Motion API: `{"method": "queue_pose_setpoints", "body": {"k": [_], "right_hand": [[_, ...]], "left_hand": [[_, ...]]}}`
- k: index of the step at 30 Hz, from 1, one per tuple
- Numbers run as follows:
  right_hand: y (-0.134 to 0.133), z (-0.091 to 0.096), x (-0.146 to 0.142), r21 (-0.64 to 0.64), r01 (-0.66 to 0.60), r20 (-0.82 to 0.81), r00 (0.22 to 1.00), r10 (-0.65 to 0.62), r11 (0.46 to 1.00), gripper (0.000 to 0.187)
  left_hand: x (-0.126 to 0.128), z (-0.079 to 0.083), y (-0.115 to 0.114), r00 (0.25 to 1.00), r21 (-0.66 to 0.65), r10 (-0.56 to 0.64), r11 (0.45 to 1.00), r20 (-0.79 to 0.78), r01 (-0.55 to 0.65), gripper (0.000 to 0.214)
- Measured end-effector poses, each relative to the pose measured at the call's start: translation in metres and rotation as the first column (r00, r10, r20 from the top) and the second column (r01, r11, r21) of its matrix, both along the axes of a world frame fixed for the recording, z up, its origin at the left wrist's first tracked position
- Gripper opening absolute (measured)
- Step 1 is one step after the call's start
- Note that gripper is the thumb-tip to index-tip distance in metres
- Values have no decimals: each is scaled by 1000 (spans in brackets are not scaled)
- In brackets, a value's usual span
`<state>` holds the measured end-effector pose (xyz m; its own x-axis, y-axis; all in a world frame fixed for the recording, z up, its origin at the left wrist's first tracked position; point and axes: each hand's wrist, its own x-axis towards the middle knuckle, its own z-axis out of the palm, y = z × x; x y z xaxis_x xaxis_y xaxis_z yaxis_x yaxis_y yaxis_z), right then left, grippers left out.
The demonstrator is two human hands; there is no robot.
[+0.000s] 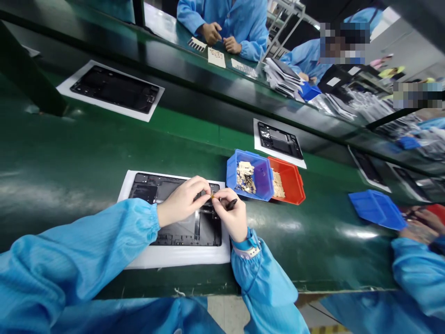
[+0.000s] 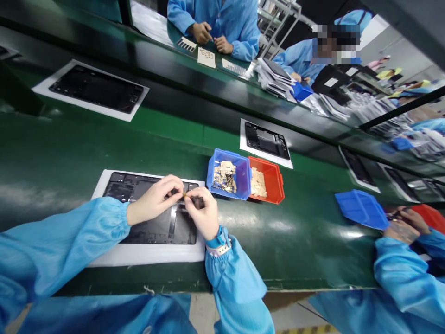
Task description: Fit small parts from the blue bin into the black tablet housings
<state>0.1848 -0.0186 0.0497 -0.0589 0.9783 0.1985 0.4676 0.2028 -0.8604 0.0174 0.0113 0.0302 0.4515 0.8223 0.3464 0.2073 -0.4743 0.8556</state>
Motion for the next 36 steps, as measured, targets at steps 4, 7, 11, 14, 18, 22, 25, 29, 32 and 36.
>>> {"method": "queue_pose_setpoints", "body": {"k": [4, 7, 11, 14, 18, 22, 25, 29, 32, 36], "right_hand": [[0, -1, -1, 52, 18, 13, 1000, -19, 998, 6], [0, -2, 0, 66, 15, 36, 999, -17, 998, 7], [-1, -3, 1, 81, -2, 62, 998, -3, 997, 6], [-1, -3, -1, 82, -11, 100, 995, 3, 997, 7], [-1, 0, -2, 73, -66, 133, 990, 56, 995, 8], [-6, 10, 8, 75, -44, 30, 999, 41, 996, 4], [-10, 20, 25, -52, -309, -199, 935, 293, 950, 34], [-6, 18, 41, -129, -910, -562, 395, 727, 395, 68], [3, 7, 44, -76, -997, -655, 68, 752, 23, 71], [10, -5, 47, -119, -981, -730, -18, 683, -154, 78]], "left_hand": [[-1, -2, 1, 998, 77, 58, 995, 0, -58, 7], [-1, -4, 2, 997, 142, 79, 987, 11, -80, 8], [-2, -3, 3, 996, 183, 88, 979, 14, -89, 9], [-2, -1, 2, 995, 226, 98, 970, -10, -93, 9], [0, 3, -1, 990, 252, 123, 962, -75, -101, 7], [-6, 5, 2, 970, 68, 241, 968, 43, -243, 8], [-12, 13, 13, 950, 15, 301, 953, 79, -303, 8], [16, 44, 40, 986, 99, 163, 981, 29, -165, 8], [76, 72, 66, 997, 183, 46, 982, -56, -35, 10], [165, 86, 92, 965, 151, 40, 988, -258, 0, 9]]}}
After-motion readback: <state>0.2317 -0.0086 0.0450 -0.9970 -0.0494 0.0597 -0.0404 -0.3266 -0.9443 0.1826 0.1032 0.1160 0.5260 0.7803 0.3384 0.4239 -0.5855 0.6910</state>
